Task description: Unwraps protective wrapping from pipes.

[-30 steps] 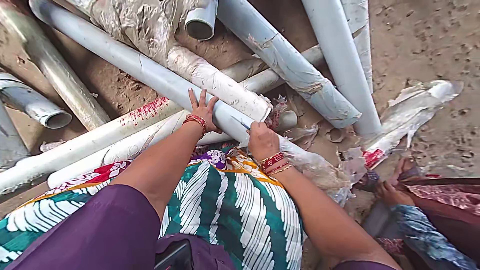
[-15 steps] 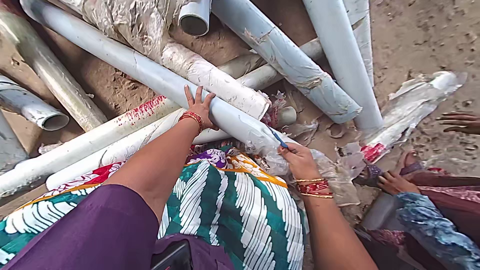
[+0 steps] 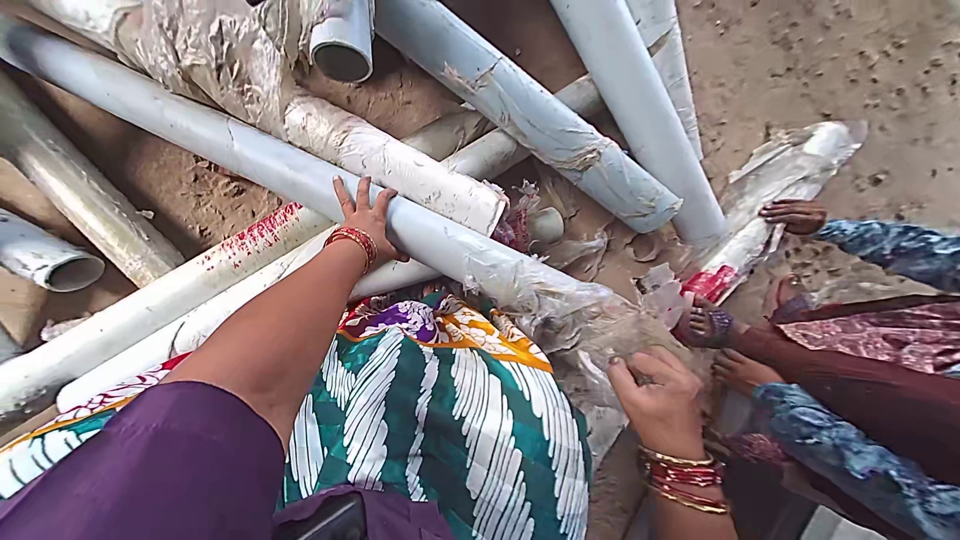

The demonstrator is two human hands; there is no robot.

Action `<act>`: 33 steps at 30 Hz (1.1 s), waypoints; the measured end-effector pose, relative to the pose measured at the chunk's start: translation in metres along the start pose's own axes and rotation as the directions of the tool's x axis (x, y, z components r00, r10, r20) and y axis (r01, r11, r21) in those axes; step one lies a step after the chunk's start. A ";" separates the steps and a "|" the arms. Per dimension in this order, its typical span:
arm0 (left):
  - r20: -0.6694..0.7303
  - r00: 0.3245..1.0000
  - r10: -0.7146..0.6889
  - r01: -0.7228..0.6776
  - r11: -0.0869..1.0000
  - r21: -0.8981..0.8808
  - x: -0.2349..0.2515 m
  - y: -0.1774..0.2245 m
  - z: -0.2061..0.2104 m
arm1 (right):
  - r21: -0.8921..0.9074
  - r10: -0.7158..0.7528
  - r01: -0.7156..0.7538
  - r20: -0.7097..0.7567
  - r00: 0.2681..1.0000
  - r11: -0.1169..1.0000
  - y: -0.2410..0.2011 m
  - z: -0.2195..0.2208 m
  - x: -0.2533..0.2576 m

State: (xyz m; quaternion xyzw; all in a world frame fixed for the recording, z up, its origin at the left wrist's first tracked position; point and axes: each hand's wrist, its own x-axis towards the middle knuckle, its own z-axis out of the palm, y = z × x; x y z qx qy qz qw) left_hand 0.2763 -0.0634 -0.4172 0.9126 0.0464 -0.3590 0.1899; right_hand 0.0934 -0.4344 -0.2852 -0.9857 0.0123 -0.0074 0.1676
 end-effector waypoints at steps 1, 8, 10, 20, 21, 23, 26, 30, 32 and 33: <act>-0.001 1.000 -0.005 0.005 1.000 0.002 0.000 0.000 0.000 | 0.040 -0.066 0.065 0.011 0.998 0.997 -0.009 0.011 0.016; 0.000 1.000 0.006 -0.006 1.000 -0.007 0.002 -0.002 0.001 | 0.206 -0.183 0.097 0.459 0.869 0.974 -0.090 0.098 0.144; -0.002 1.000 0.010 -0.010 1.000 -0.020 0.004 -0.003 0.002 | 0.137 -0.143 0.081 0.540 0.829 0.987 -0.108 0.117 0.157; -0.014 0.999 0.030 -0.031 0.998 -0.060 0.005 -0.008 0.006 | 0.146 -0.270 0.238 0.271 0.924 0.960 -0.100 0.149 0.147; -0.012 1.000 0.028 -0.028 0.998 -0.062 0.005 -0.009 0.006 | 0.148 -0.307 0.278 0.232 0.923 0.949 -0.097 0.146 0.143; -0.005 1.000 0.026 -0.026 0.997 -0.069 0.005 -0.009 0.005 | 0.144 -0.339 0.317 0.172 0.925 0.937 -0.084 0.128 0.131; 0.001 1.000 0.030 -0.030 0.998 -0.060 0.008 -0.009 0.003 | 0.099 -0.266 0.253 0.162 0.950 0.962 -0.044 0.071 0.105; -0.001 0.999 0.036 -0.036 0.999 -0.030 0.006 -0.005 0.001 | -0.058 0.092 -0.085 0.135 0.987 0.995 0.022 -0.011 0.056; -0.004 1.000 0.023 -0.023 1.000 -0.018 0.004 -0.005 0.001 | -0.128 0.185 -0.175 0.069 0.980 0.976 0.037 -0.023 0.039; -0.004 1.000 0.015 -0.015 1.000 -0.007 0.004 -0.004 0.002 | -0.155 0.171 -0.161 0.052 0.984 0.975 0.035 -0.022 0.034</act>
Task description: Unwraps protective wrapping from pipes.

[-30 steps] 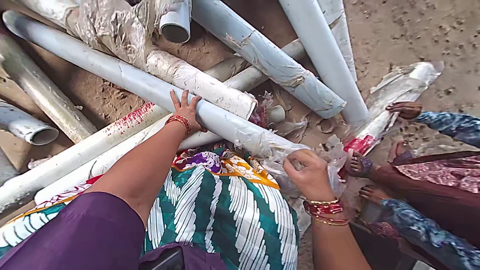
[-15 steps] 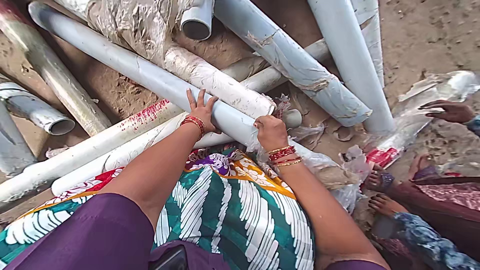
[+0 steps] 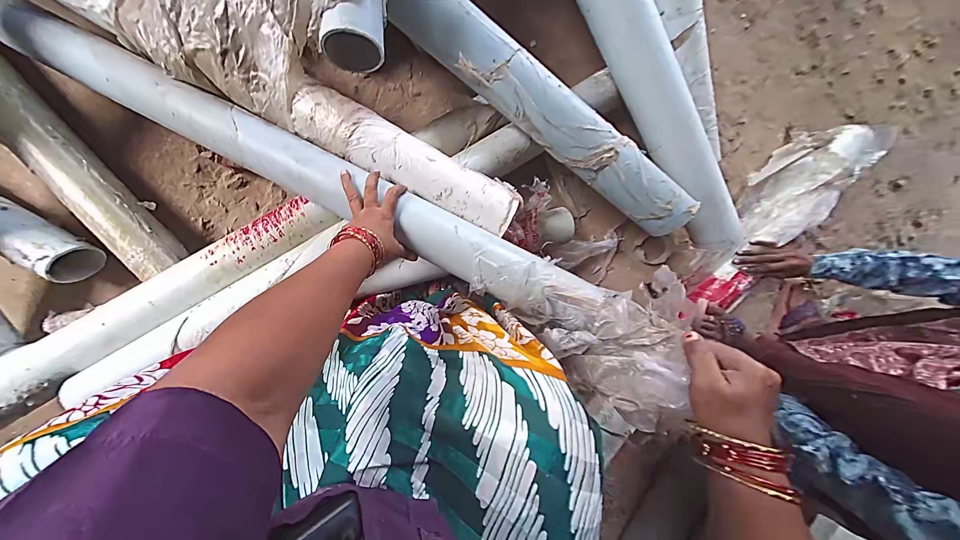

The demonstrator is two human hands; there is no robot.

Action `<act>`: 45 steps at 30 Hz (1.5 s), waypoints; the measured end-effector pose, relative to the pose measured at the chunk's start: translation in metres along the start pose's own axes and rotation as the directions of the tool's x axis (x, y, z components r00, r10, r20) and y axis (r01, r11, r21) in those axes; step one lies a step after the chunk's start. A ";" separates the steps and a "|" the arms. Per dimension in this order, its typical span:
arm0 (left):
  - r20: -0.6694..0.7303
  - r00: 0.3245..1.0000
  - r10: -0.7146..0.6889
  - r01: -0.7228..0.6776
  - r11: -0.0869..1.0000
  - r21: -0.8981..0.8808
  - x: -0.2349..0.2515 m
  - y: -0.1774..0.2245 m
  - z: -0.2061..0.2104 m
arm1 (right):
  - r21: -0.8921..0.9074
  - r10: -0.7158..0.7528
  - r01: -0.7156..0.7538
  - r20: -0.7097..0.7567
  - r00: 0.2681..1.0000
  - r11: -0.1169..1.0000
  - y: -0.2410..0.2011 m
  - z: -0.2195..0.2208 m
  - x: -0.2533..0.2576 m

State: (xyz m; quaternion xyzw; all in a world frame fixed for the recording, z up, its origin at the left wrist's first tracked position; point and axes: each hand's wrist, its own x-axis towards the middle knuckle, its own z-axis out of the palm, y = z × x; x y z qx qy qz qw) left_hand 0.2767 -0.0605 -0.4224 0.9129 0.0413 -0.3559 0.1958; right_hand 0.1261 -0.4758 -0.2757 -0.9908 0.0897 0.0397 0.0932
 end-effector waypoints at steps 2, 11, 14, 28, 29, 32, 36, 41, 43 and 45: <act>-0.014 1.000 -0.009 0.009 1.000 0.015 -0.003 -0.001 0.004 | -0.030 -0.093 0.092 -0.044 0.995 0.995 -0.008 0.014 -0.007; -0.218 0.975 -0.038 0.035 0.999 -0.017 -0.033 -0.026 0.045 | 0.094 -0.045 0.031 0.153 0.987 0.995 -0.024 0.037 0.023; -0.217 0.974 -0.057 0.053 0.998 -0.023 -0.032 -0.026 0.047 | 0.070 -0.086 0.073 0.217 0.972 0.995 -0.042 0.059 0.023; -0.004 0.993 -0.121 0.121 0.989 0.085 -0.016 0.009 0.006 | 0.337 -0.583 0.523 0.103 0.806 0.783 -0.085 0.106 0.061; 0.009 0.994 -0.112 0.111 0.990 0.083 -0.014 0.008 0.003 | 0.318 -0.597 0.533 0.153 0.787 0.784 -0.083 0.102 0.059; 0.012 0.997 -0.080 0.079 0.995 0.057 -0.014 0.005 0.002 | 0.318 -0.631 0.555 0.235 0.739 0.768 -0.070 0.082 0.052; 0.032 0.998 -0.051 0.050 0.998 0.032 -0.009 0.001 0.002 | 0.377 -0.666 0.584 0.134 0.734 0.719 -0.074 0.053 0.045; 0.056 0.997 -0.050 0.048 0.998 0.037 -0.003 0.001 -0.004 | 0.444 -0.715 0.591 0.191 0.672 0.674 -0.136 0.083 0.075; 0.054 0.997 -0.053 0.052 0.998 0.022 0.001 0.002 -0.006 | 0.411 -0.714 0.598 0.235 0.659 0.688 -0.154 0.115 0.091; 0.064 0.996 -0.058 0.058 0.998 0.008 0.003 0.003 -0.008 | 0.399 -0.742 0.648 0.145 0.655 0.649 -0.165 0.142 0.096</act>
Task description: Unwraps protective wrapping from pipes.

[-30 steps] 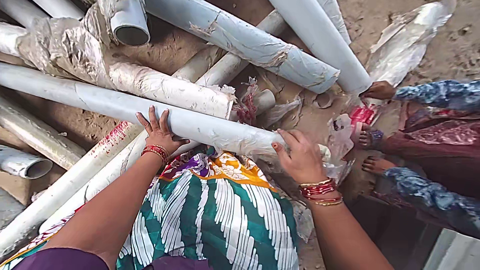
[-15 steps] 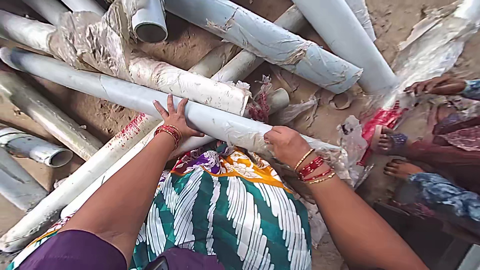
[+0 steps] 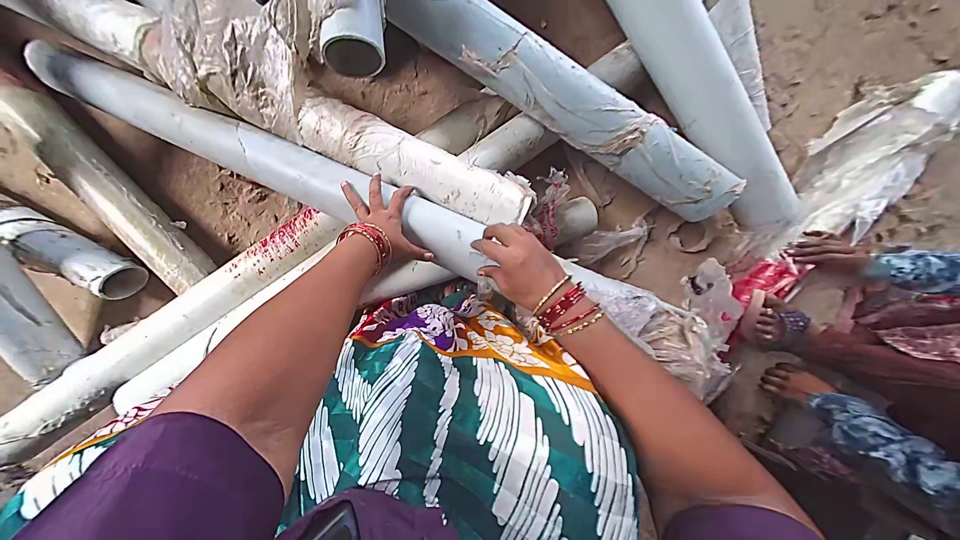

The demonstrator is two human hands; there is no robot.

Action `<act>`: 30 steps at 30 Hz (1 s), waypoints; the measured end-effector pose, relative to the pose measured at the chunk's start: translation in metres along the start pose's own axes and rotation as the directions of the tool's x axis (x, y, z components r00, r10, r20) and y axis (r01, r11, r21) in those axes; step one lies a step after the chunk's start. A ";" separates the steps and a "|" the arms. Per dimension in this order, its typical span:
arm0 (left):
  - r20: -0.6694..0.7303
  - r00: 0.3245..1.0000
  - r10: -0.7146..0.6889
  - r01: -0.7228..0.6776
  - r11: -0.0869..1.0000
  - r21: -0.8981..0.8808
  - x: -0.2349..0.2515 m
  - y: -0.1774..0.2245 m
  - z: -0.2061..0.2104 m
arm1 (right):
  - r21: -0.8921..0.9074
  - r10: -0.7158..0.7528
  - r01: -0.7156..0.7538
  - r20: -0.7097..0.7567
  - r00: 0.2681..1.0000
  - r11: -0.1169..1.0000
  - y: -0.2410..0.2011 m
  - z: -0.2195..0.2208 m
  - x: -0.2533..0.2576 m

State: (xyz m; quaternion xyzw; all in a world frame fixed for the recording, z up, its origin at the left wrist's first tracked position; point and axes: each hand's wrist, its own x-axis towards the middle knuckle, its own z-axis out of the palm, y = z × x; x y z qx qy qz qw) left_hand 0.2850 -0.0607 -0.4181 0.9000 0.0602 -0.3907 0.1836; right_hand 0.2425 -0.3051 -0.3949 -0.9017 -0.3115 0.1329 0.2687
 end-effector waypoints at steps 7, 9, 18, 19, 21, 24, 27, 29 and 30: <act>0.022 1.000 0.009 -0.009 1.000 -0.008 0.005 0.001 -0.005 | 0.012 0.173 -0.176 0.130 0.976 0.984 0.004 -0.007 0.032; 0.022 1.000 0.009 -0.008 1.000 -0.013 0.005 -0.001 -0.004 | -0.065 0.213 -0.203 0.279 0.936 0.977 0.000 -0.018 0.036; 0.027 0.999 0.022 -0.020 0.998 -0.066 0.002 -0.001 -0.005 | -0.044 0.103 -0.099 0.116 0.988 0.994 -0.003 -0.067 -0.078; 0.029 0.999 0.025 -0.023 0.998 -0.063 0.002 -0.001 -0.005 | -0.059 0.126 -0.120 0.116 0.985 0.991 -0.006 -0.075 -0.095; 0.027 0.999 0.032 -0.031 0.998 -0.055 0.003 -0.002 -0.005 | -0.123 0.219 -0.203 0.142 0.965 0.972 -0.009 -0.096 -0.138; 0.012 0.999 0.030 -0.030 0.998 -0.048 0.009 -0.001 -0.005 | -0.251 0.454 -0.419 0.101 0.885 0.873 -0.010 -0.138 -0.222; 0.037 0.999 0.027 -0.026 0.999 -0.023 0.010 0.005 -0.013 | -0.210 0.564 -0.571 -0.098 0.820 0.794 -0.018 -0.165 -0.257; 0.052 0.998 0.022 -0.022 1.000 -0.009 0.010 0.009 -0.016 | -0.092 0.500 -0.518 -0.164 0.850 0.851 -0.020 -0.160 -0.234; 0.049 0.999 0.020 -0.019 1.000 -0.002 0.010 0.011 -0.017 | -0.056 0.436 -0.450 -0.170 0.884 0.891 -0.017 -0.149 -0.211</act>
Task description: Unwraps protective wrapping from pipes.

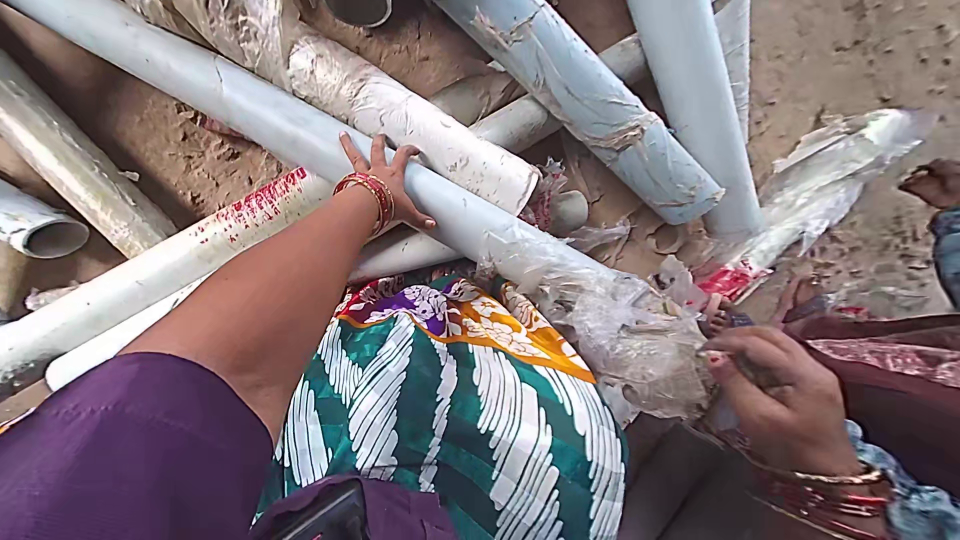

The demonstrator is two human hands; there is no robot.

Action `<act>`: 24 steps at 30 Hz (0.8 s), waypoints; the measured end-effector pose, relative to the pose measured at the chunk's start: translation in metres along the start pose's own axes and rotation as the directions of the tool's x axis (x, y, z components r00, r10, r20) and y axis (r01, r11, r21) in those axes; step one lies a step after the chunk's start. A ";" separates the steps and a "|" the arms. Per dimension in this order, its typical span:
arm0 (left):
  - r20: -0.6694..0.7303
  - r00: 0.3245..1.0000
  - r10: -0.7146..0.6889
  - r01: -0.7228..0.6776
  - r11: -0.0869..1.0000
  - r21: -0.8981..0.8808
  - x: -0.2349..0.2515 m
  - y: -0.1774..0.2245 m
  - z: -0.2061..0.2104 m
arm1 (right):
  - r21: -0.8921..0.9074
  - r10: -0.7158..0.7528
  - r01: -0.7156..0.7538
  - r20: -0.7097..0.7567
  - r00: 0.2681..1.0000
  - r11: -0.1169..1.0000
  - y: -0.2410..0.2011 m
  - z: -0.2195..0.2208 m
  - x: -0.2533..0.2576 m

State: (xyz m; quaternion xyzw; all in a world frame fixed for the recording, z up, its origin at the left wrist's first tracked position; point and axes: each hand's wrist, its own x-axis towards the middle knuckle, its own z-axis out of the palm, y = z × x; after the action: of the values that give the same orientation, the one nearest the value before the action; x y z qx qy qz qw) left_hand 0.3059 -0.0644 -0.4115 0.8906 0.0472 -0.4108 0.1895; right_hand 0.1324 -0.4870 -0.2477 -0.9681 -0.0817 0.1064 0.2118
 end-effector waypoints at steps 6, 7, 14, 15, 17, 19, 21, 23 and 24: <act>-0.004 1.000 -0.014 0.014 1.000 -0.008 0.001 -0.003 0.001 | 0.044 -0.545 0.550 0.213 0.811 0.834 -0.080 0.126 0.135; -0.005 1.000 -0.013 0.013 1.000 -0.008 0.003 -0.002 0.001 | 0.010 -0.591 0.613 0.276 0.758 0.790 -0.083 0.142 0.148; -0.013 1.000 -0.003 0.003 1.000 -0.012 0.007 -0.003 -0.001 | -0.110 -0.702 0.759 0.316 0.638 0.641 -0.070 0.175 0.165; -0.014 1.000 0.000 0.000 1.000 -0.010 0.007 -0.002 -0.001 | -0.086 -0.719 0.767 0.295 0.629 0.636 -0.071 0.175 0.168; -0.027 1.000 0.007 -0.007 1.000 -0.013 0.009 -0.003 -0.002 | -0.046 -0.727 0.769 0.294 0.621 0.638 -0.076 0.176 0.174; -0.018 1.000 0.004 -0.004 1.000 -0.022 0.009 -0.005 0.000 | -0.041 -0.704 0.757 0.337 0.625 0.653 -0.081 0.177 0.176; -0.007 1.000 -0.002 0.002 1.000 -0.022 0.007 -0.003 -0.001 | -0.048 -0.653 0.727 0.404 0.641 0.685 -0.087 0.172 0.175; -0.009 1.000 0.003 -0.004 1.000 -0.019 0.007 -0.004 -0.003 | -0.034 -0.621 0.700 0.433 0.653 0.713 -0.086 0.164 0.173; -0.009 1.000 0.009 -0.009 1.000 -0.021 0.008 -0.005 -0.003 | -0.031 -0.610 0.689 0.438 0.661 0.724 -0.085 0.159 0.170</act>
State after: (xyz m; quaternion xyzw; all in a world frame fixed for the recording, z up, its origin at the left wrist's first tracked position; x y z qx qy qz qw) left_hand 0.3116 -0.0597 -0.4169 0.8906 0.0483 -0.4053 0.2003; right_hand 0.2489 -0.3143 -0.3816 -0.8469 -0.4742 0.2092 0.1188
